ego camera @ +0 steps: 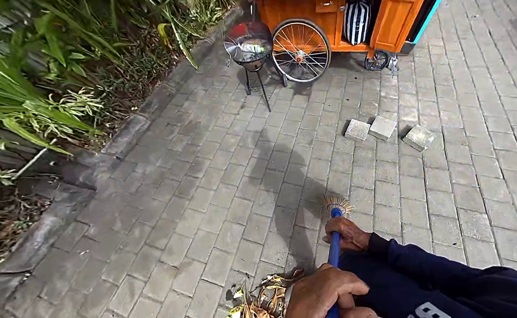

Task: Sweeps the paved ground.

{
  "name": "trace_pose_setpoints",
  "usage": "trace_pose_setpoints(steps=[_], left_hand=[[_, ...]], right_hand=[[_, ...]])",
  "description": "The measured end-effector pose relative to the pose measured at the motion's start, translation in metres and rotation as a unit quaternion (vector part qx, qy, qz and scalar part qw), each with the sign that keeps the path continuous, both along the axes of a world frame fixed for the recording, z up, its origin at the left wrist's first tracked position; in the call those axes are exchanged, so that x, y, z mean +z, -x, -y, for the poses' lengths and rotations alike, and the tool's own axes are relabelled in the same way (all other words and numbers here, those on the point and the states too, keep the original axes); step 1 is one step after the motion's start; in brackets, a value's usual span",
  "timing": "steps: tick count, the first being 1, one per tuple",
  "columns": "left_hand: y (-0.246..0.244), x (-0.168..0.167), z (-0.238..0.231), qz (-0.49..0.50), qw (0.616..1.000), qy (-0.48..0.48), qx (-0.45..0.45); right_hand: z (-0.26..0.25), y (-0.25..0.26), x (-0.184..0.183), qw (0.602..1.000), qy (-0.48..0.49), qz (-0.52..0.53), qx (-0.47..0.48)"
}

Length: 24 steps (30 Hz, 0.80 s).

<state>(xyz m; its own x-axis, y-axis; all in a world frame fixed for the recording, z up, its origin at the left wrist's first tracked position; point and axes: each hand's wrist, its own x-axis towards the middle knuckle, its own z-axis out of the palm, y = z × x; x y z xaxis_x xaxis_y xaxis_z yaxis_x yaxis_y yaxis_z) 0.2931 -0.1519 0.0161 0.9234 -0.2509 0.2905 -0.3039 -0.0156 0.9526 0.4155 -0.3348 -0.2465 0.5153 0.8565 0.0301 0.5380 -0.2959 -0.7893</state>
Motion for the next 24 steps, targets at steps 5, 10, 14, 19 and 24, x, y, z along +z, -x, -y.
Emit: trace_pose_setpoints(steps=[5,10,14,19,24], left_hand=[[-0.069,0.009,0.033,0.002,0.991,-0.013,-0.135],[-0.126,-0.002,0.045,0.015,0.975,-0.014,-0.222],[-0.169,-0.020,0.051,0.077,0.950,0.043,-0.298],[-0.179,-0.029,0.060,0.075,0.921,0.084,-0.374],[-0.169,-0.062,0.065,0.037,0.928,0.113,-0.353]], right_hand=[[0.053,-0.026,0.011,0.989,0.006,0.005,-0.147],[0.088,-0.036,0.007,0.959,0.050,-0.011,-0.280],[0.108,-0.038,0.010,0.920,0.077,-0.002,-0.383],[0.128,-0.021,0.006,0.868,0.065,0.034,-0.491],[0.145,-0.015,-0.007,0.876,0.106,0.014,-0.471]])
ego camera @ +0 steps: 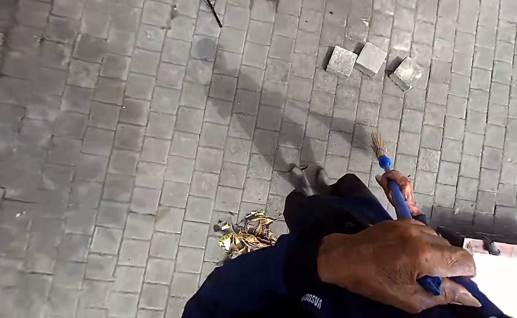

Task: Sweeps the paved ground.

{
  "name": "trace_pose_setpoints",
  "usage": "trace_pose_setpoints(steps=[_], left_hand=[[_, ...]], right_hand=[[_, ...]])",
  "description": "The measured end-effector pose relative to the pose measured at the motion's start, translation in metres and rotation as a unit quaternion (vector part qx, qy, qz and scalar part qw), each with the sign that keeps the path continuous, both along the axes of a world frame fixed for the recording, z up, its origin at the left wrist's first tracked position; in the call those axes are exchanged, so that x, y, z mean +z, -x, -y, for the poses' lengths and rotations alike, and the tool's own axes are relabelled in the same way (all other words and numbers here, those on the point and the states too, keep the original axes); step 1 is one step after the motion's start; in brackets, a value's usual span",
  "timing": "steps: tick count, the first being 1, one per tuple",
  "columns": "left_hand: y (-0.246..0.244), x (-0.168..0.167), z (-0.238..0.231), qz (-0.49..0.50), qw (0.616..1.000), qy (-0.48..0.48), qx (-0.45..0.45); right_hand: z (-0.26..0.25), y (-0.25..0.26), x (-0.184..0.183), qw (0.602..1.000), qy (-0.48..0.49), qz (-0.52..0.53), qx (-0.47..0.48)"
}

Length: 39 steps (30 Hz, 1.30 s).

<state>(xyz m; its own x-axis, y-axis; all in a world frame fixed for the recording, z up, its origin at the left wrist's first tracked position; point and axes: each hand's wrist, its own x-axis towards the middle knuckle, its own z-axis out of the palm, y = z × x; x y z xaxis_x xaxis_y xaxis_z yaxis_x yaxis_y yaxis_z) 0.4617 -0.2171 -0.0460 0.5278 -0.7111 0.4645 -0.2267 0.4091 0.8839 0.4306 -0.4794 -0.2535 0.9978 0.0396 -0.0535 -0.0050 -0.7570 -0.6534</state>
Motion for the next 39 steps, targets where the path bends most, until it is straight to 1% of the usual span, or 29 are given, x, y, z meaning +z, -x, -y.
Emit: trace_pose_setpoints(steps=[3,6,12,15,19,23,25,28,31,34,36,37,39], left_hand=[[-0.001,-0.015,0.008,-0.034,0.999,-0.013,0.020],[-0.005,-0.018,0.031,-0.048,0.998,-0.021,0.024],[-0.024,0.004,0.104,-0.035,0.998,-0.057,-0.015],[-0.024,0.013,0.132,-0.035,0.997,-0.063,-0.026],[-0.025,0.017,0.156,-0.036,0.997,-0.053,-0.033],[-0.026,0.022,0.161,-0.014,0.998,-0.061,-0.012],[-0.024,0.026,0.149,0.002,0.997,-0.071,0.011],[-0.010,0.036,0.115,0.012,0.995,-0.077,0.056],[0.027,0.042,0.070,0.007,0.990,-0.086,0.114],[0.081,0.046,0.032,-0.011,0.979,-0.107,0.171],[0.118,0.051,0.014,-0.023,0.971,-0.117,0.206],[0.136,0.056,0.008,-0.027,0.967,-0.122,0.222],[0.165,0.067,-0.003,-0.036,0.957,-0.133,0.254]], right_hand=[[0.013,-0.002,-0.009,0.998,0.010,-0.056,0.029],[0.029,-0.001,-0.017,0.995,0.000,-0.091,0.051],[0.073,0.000,-0.017,0.993,-0.080,-0.074,0.049],[0.097,0.002,-0.016,0.991,-0.104,-0.059,0.058],[0.122,0.001,-0.013,0.989,-0.112,-0.059,0.070],[0.124,-0.002,-0.010,0.989,-0.118,-0.044,0.072],[0.111,-0.006,-0.009,0.990,-0.116,-0.035,0.074],[0.080,-0.011,0.002,0.988,-0.111,-0.045,0.101],[0.036,-0.009,0.006,0.979,-0.122,-0.034,0.160],[-0.021,0.010,0.002,0.958,-0.143,-0.041,0.245],[-0.064,0.034,-0.001,0.925,-0.172,-0.085,0.329],[-0.087,0.049,-0.001,0.896,-0.198,-0.110,0.381],[-0.128,0.078,0.004,0.821,-0.260,-0.151,0.485]])
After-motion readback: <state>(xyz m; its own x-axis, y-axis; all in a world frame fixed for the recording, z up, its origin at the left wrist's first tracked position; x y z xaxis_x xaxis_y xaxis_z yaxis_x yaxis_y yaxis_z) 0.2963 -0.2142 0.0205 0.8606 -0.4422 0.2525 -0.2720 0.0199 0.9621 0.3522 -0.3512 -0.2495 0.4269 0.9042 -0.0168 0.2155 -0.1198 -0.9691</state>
